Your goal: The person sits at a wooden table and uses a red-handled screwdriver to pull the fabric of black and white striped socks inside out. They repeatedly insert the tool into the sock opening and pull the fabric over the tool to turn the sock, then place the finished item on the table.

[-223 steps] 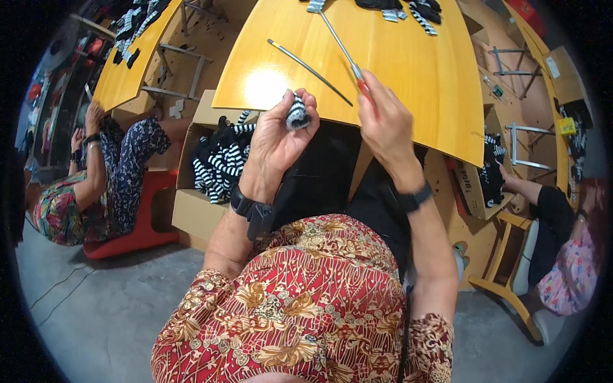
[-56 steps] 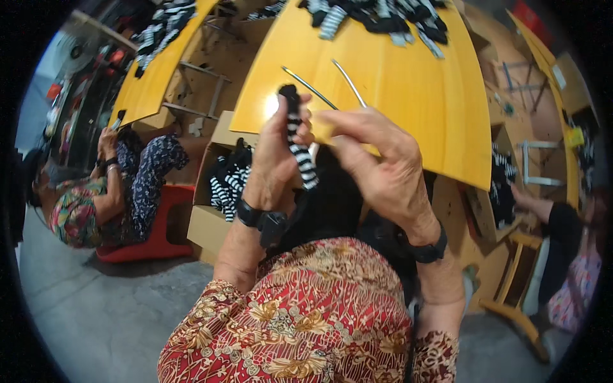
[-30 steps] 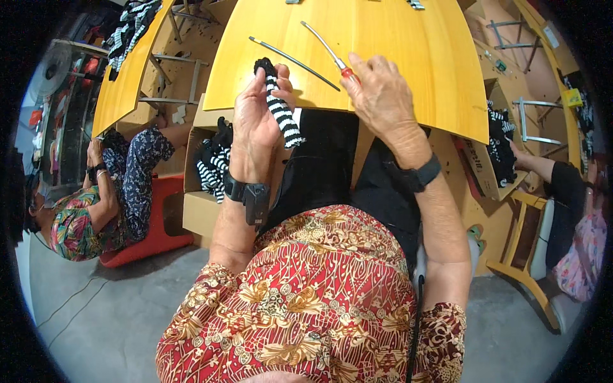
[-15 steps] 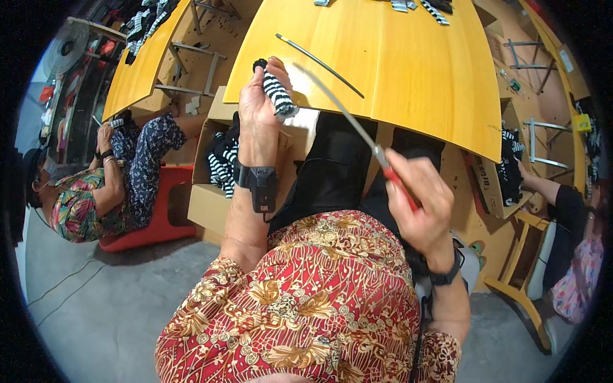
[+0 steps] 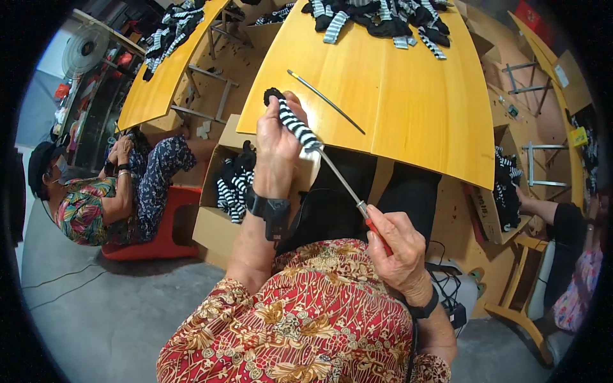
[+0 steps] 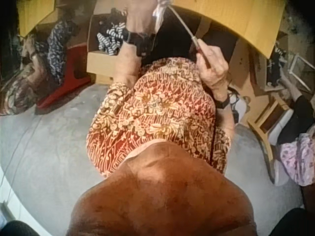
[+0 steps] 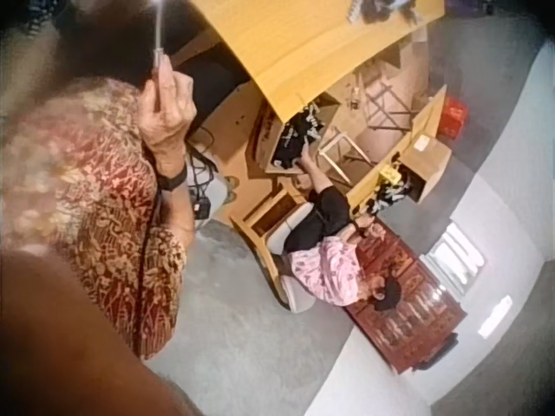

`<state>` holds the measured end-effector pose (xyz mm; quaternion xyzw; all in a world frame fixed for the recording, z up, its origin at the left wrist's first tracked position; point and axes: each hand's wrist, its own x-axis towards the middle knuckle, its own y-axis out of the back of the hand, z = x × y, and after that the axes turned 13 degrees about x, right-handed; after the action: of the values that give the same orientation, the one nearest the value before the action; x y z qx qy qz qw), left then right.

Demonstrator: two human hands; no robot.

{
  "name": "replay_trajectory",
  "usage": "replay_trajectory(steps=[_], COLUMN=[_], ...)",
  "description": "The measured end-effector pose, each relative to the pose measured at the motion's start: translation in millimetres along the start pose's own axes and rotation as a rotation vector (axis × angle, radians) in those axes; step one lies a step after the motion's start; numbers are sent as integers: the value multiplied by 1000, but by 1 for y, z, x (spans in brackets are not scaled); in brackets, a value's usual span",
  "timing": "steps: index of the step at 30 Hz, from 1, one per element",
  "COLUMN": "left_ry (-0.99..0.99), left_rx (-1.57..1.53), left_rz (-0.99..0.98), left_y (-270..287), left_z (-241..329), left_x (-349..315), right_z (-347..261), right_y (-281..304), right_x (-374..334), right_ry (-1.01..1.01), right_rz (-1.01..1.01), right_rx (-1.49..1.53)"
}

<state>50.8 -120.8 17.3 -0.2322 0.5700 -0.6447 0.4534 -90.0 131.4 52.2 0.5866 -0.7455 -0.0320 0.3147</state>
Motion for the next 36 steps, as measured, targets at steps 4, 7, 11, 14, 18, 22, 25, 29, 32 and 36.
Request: replay_trajectory(steps=[4,7,11,14,18,22,25,29,32,36], left_ry=[-120,-158,-221,-263,-367,-694,-754,-471,-304,-567], left_rx=[131,238,408,571,906,1580,1683,1512,1338,1179], left_rz=[-111,-25,-47,-73,-80,21,23,-138,-225,-152], left_y=[-8,-23,-39,-46,-46,-33,-44,-38,-41,-70], left_z=[-24,-45,-54,-55,-61,-47,-53,-63,-35,0], left_x=[-7,-16,-26,-31,-33,-27,-41,-53,-56,-53], right_z=[6,13,17,18,14,12,11,12,16,26], right_y=[-9,-15,-21,-25,-26,-25,-29,-18,3,15], right_x=[11,22,24,28,33,26,29,36,25,15], right_ry=[-12,-37,-8,21,-31,-26,-4,-7,-422,-541], right_rz=[30,67,122,172,198,209,242,275,278,204], right_rx=[-5,35,66,86,84,43,10,29,716,1209])
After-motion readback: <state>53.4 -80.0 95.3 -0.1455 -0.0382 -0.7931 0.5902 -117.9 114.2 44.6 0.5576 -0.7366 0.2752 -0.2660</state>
